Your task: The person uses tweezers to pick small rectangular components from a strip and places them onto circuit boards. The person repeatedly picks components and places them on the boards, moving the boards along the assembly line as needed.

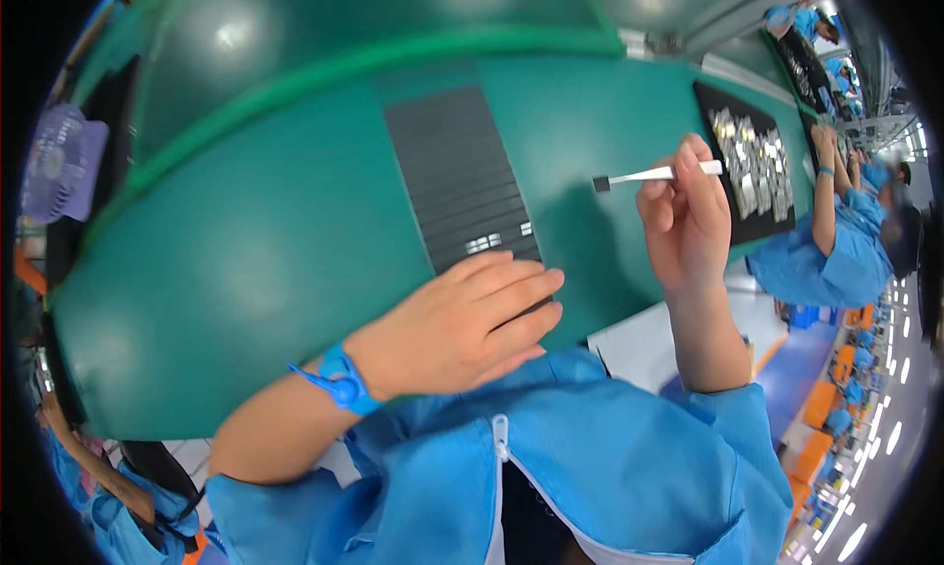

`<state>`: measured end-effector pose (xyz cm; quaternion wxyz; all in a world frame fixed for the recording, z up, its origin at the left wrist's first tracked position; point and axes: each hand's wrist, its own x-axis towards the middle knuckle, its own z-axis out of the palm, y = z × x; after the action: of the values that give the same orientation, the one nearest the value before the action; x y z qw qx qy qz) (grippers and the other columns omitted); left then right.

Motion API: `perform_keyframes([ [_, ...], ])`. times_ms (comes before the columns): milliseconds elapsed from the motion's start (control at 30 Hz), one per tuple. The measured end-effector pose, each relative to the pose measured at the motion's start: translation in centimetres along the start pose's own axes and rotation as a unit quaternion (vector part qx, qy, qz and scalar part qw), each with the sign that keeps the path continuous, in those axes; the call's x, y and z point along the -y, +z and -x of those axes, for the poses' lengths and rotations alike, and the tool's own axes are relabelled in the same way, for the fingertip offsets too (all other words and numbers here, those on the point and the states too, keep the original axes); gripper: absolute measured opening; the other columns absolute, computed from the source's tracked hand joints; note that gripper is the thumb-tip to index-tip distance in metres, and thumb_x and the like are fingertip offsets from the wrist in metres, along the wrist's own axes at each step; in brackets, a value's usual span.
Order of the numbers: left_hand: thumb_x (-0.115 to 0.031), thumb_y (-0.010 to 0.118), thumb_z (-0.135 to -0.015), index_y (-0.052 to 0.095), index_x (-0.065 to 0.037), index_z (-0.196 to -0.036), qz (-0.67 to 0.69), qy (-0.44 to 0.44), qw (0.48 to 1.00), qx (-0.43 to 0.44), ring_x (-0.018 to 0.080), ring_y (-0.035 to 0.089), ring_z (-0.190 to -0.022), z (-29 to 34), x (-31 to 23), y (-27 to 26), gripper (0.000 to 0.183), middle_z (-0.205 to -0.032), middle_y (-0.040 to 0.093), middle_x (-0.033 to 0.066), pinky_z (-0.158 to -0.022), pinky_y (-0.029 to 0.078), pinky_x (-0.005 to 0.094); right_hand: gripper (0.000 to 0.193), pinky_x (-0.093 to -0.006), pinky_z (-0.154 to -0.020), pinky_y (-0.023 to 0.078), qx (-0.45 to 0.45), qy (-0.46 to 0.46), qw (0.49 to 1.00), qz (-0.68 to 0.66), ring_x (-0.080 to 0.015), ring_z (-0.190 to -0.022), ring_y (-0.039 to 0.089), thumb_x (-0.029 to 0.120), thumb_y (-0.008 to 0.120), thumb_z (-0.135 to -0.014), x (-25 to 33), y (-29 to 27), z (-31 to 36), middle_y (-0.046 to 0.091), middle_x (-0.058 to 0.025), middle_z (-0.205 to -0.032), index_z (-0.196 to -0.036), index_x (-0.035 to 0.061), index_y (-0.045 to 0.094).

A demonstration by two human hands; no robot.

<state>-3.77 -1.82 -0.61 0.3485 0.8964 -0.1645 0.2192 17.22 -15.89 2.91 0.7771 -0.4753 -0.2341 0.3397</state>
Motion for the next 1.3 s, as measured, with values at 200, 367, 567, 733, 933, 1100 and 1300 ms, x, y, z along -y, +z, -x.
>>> perform_keyframes([
  [200, -0.006, 0.066, -0.078, 0.060, -0.001, -0.107, -0.131, -0.161, 0.970, -0.129, 0.0325, 0.055, -0.113, 0.7, 3.0, -3.0, 0.030, -0.122, 0.058, 0.0159, -0.100, 0.041, 0.0478, 0.016, -0.0207, -0.046, 0.036, 0.021, 0.000, 0.996, -0.091, -0.0085, -0.050, 0.052, 0.022, 0.061, -0.092, -0.4, 4.0, -10.9, 0.064, -0.0081, -0.072, -0.095, 0.0112, 0.050],
  [367, -0.003, 0.063, -0.081, 0.063, -0.001, -0.101, -0.092, -0.227, 0.943, -0.226, 0.0323, 0.059, -0.107, 1.0, 3.8, -4.4, 0.020, -0.115, 0.062, 0.0162, -0.094, 0.046, 0.0401, 0.017, -0.0218, -0.046, 0.036, -0.008, 0.064, 0.987, -0.150, -0.0090, -0.050, 0.052, 0.023, 0.063, -0.091, -5.3, 2.1, -11.8, 0.062, -0.0068, -0.070, -0.094, 0.0124, 0.050],
  [567, -0.002, 0.063, -0.081, 0.064, -0.002, -0.098, -0.033, -0.262, 0.935, -0.238, 0.0288, 0.062, -0.099, 1.6, 3.9, -4.4, 0.017, -0.109, 0.065, 0.0140, -0.086, 0.049, 0.0364, 0.019, -0.0221, -0.045, 0.037, 0.014, 0.080, 0.988, -0.133, -0.0096, -0.047, 0.051, 0.024, 0.063, -0.091, -5.4, 2.1, -12.0, 0.064, -0.0091, -0.071, -0.096, 0.0110, 0.049],
  [733, -0.001, 0.063, -0.080, 0.064, -0.002, -0.097, 0.024, -0.298, 0.909, -0.290, 0.0271, 0.063, -0.096, 1.5, 4.3, -4.2, 0.017, -0.107, 0.065, 0.0144, -0.083, 0.050, 0.0348, 0.019, -0.0216, -0.044, 0.034, 0.035, 0.074, 0.983, -0.165, -0.0097, -0.047, 0.050, 0.024, 0.064, -0.090, -4.5, 1.6, -12.3, 0.063, -0.0083, -0.069, -0.094, 0.0115, 0.050],
  [933, -0.003, 0.066, -0.079, 0.061, -0.002, -0.104, -0.283, -0.213, 0.910, -0.215, 0.0294, 0.061, -0.095, 0.5, 5.3, -7.3, 0.025, -0.104, 0.063, 0.0147, -0.079, 0.052, 0.0356, 0.013, -0.0218, -0.045, 0.032, -0.017, 0.022, 0.965, -0.259, -0.0090, -0.045, 0.043, 0.022, 0.062, -0.091, -0.6, 0.6, -12.4, 0.061, -0.0061, -0.068, -0.091, 0.0126, 0.054],
  [1100, -0.016, 0.067, -0.081, 0.057, 0.001, -0.109, -0.473, -0.191, 0.857, -0.071, 0.0302, 0.060, -0.088, -4.0, 11.5, -12.8, 0.035, -0.099, 0.063, 0.0145, -0.075, 0.052, 0.0383, 0.013, -0.0222, -0.046, 0.033, 0.006, -0.019, 0.966, -0.256, -0.0089, -0.047, 0.045, 0.022, 0.062, -0.091, 0.2, -0.3, -12.5, 0.062, -0.0075, -0.070, -0.092, 0.0124, 0.054],
  [1300, -0.011, 0.057, -0.081, 0.057, 0.002, -0.090, -0.602, -0.207, 0.759, 0.140, 0.0264, 0.065, -0.079, -7.0, 18.3, -14.6, 0.016, -0.082, 0.063, 0.0128, -0.062, 0.055, 0.0359, 0.013, -0.0221, -0.046, 0.034, -0.015, -0.024, 0.965, -0.260, -0.0093, -0.048, 0.048, 0.021, 0.063, -0.090, -0.3, -2.3, -14.2, 0.063, -0.0085, -0.071, -0.092, 0.0116, 0.055],
])
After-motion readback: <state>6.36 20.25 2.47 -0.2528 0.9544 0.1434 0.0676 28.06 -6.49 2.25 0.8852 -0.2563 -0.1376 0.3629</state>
